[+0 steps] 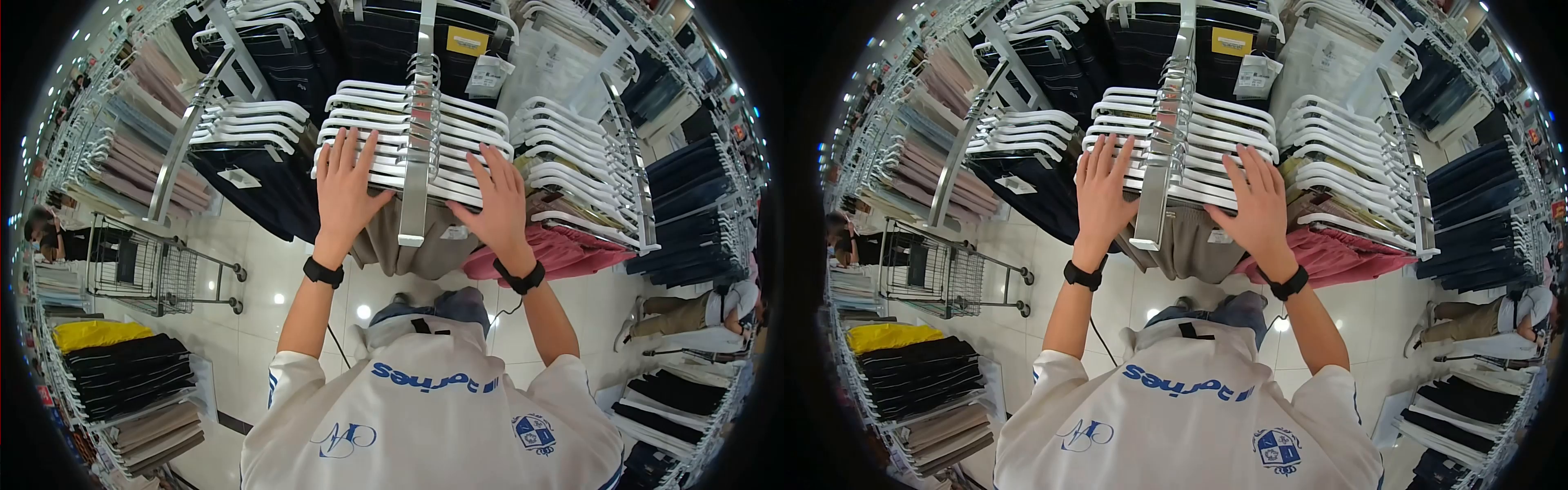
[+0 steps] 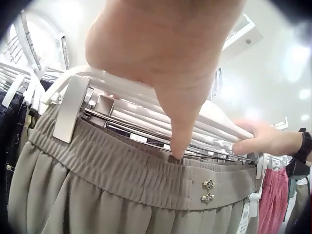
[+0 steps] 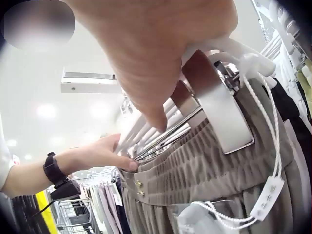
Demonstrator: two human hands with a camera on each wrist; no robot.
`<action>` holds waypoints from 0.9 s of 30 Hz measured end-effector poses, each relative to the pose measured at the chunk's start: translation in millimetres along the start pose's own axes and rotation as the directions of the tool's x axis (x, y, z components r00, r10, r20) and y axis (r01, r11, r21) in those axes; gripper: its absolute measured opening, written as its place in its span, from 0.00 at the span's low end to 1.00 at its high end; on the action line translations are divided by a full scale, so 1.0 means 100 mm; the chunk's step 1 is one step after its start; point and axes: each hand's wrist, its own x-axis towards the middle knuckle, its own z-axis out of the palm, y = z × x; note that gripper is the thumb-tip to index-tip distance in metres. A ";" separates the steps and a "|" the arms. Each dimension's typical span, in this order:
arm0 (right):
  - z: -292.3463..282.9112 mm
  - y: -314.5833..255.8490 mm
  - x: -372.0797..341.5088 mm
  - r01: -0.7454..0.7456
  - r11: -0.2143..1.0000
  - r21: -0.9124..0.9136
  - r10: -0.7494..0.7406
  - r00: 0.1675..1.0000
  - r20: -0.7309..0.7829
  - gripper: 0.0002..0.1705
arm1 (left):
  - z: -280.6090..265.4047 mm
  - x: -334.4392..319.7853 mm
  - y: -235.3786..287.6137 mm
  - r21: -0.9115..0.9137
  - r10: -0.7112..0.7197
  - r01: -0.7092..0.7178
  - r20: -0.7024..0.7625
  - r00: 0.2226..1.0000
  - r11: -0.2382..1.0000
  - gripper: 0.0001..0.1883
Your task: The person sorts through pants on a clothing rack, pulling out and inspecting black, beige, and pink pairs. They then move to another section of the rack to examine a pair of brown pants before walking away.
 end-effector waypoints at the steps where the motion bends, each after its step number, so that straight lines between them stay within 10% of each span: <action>1: 0.03 0.07 0.04 0.000 1.000 0.001 0.000 1.000 0.000 0.44 | 0.02 0.03 -0.02 0.000 -0.013 0.013 -0.006 1.000 1.000 0.50; 27: 0.32 0.47 0.44 0.019 0.999 0.031 -0.017 0.998 -0.052 0.40 | 0.20 0.36 -0.17 0.045 0.006 -0.008 0.031 1.000 0.999 0.53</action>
